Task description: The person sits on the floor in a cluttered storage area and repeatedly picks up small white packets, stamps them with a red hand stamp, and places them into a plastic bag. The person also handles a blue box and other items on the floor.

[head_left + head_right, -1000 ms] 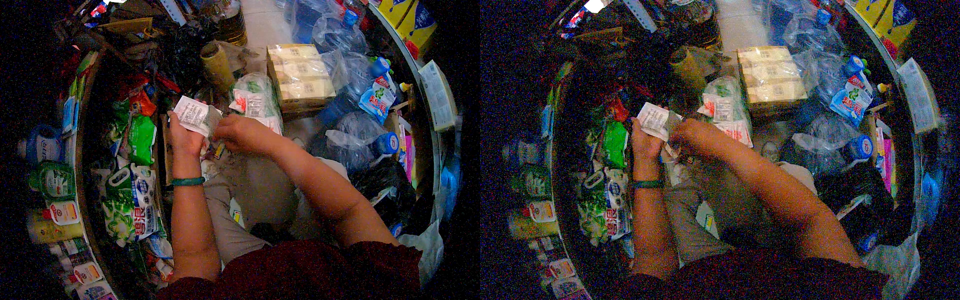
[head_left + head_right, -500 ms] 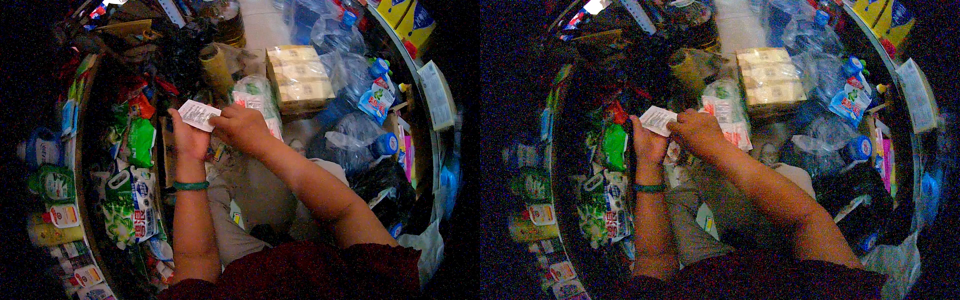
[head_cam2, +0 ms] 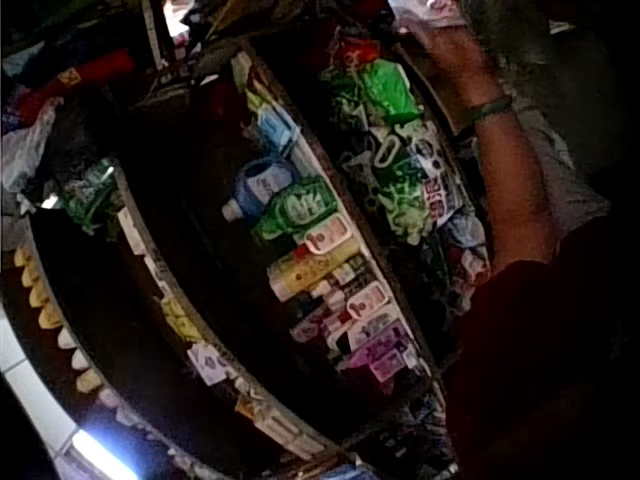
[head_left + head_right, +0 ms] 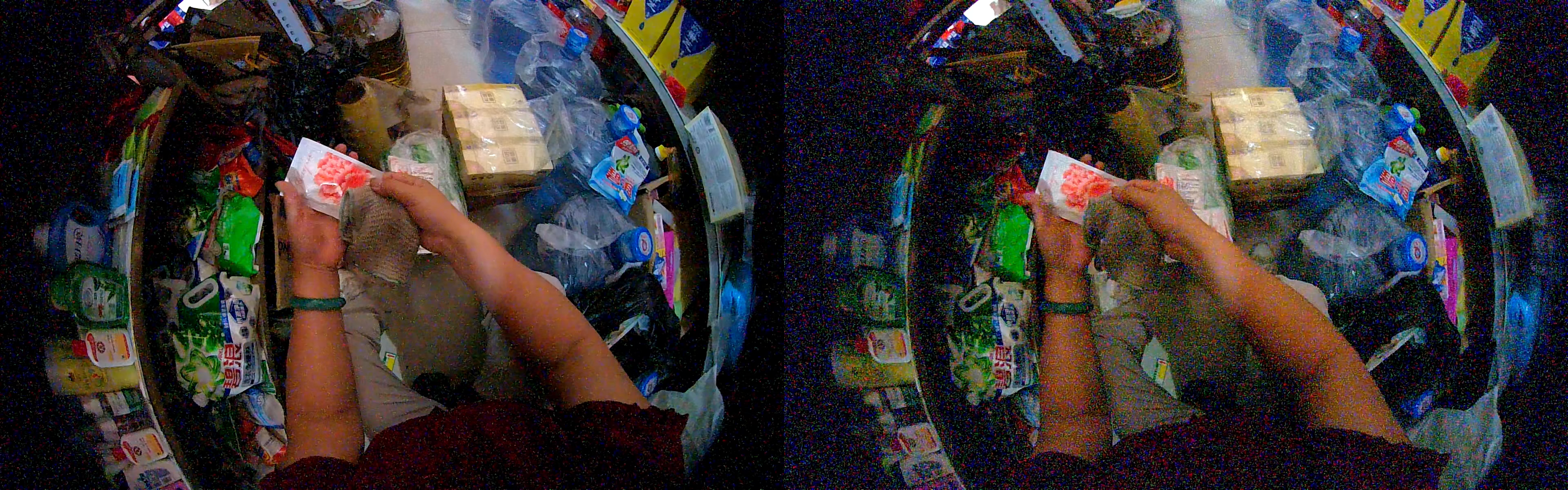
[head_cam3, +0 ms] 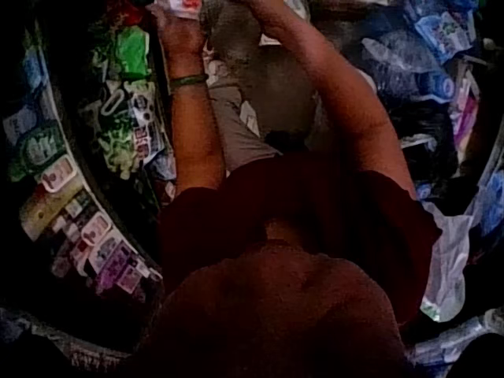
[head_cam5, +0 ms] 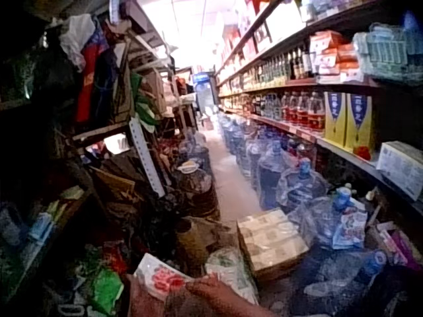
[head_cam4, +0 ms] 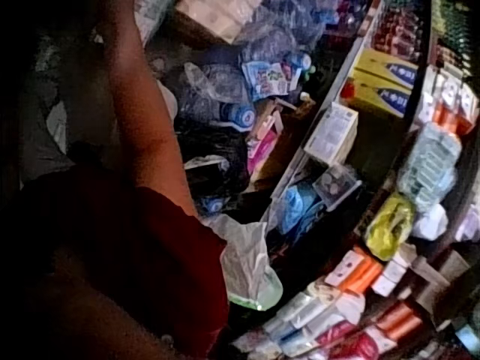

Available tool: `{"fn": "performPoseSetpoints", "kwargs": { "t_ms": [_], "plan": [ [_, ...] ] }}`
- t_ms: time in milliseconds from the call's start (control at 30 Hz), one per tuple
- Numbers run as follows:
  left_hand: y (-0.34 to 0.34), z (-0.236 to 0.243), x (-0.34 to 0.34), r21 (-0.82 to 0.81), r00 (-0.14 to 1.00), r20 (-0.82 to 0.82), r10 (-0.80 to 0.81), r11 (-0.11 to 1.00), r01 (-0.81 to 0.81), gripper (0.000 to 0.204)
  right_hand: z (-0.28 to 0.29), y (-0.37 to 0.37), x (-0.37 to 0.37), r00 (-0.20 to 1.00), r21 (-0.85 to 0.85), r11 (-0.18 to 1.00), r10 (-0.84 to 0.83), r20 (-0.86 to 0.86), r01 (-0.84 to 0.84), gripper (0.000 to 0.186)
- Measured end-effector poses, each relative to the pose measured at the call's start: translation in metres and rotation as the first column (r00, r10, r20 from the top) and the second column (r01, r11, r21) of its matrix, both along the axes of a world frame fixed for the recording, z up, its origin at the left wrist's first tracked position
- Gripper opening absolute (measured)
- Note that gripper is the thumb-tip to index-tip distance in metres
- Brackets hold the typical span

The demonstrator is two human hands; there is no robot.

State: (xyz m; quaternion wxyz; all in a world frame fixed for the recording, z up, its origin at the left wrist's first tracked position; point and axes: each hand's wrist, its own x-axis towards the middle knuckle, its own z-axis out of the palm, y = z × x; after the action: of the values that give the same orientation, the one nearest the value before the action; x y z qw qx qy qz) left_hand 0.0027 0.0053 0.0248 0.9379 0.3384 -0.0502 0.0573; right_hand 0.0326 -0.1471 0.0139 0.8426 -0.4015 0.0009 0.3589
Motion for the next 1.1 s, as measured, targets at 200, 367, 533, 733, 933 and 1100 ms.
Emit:
{"fn": "performPoseSetpoints", "kwargs": {
  "t_ms": [200,367,533,733,933,1100],
  "plan": [
    [0.004,-0.009,0.008,-0.046,0.993,-0.108,0.035,0.998,-0.040,0.062,-0.014,-0.013,0.018,0.931,-0.393,0.911,0.029,0.363,0.125,0.023],
    [0.012,-0.011,0.006,-0.057,0.970,-0.233,0.073,0.994,-0.089,0.062,0.005,-0.029,0.028,0.815,-0.354,0.828,-0.194,0.547,0.435,0.021],
    [-0.006,-0.014,0.003,-0.102,0.970,-0.224,-0.091,0.992,0.069,0.063,0.009,-0.014,0.021,0.353,-0.191,0.744,-0.064,0.934,0.640,0.035],
    [-0.018,-0.015,-0.001,0.029,0.943,-0.333,-0.028,0.999,0.039,0.064,-0.010,0.014,0.006,-0.059,-0.107,0.796,0.177,0.982,0.596,0.044],
    [-0.014,-0.009,-0.005,0.032,0.942,-0.322,-0.096,0.993,0.113,0.064,-0.016,0.014,0.003,-0.104,-0.178,0.783,0.295,0.950,0.596,0.039],
    [-0.021,-0.007,-0.001,-0.046,0.957,-0.274,-0.090,0.996,0.081,0.060,-0.017,0.006,0.013,0.036,-0.213,0.682,0.264,0.964,0.699,0.042]
  ]
}}
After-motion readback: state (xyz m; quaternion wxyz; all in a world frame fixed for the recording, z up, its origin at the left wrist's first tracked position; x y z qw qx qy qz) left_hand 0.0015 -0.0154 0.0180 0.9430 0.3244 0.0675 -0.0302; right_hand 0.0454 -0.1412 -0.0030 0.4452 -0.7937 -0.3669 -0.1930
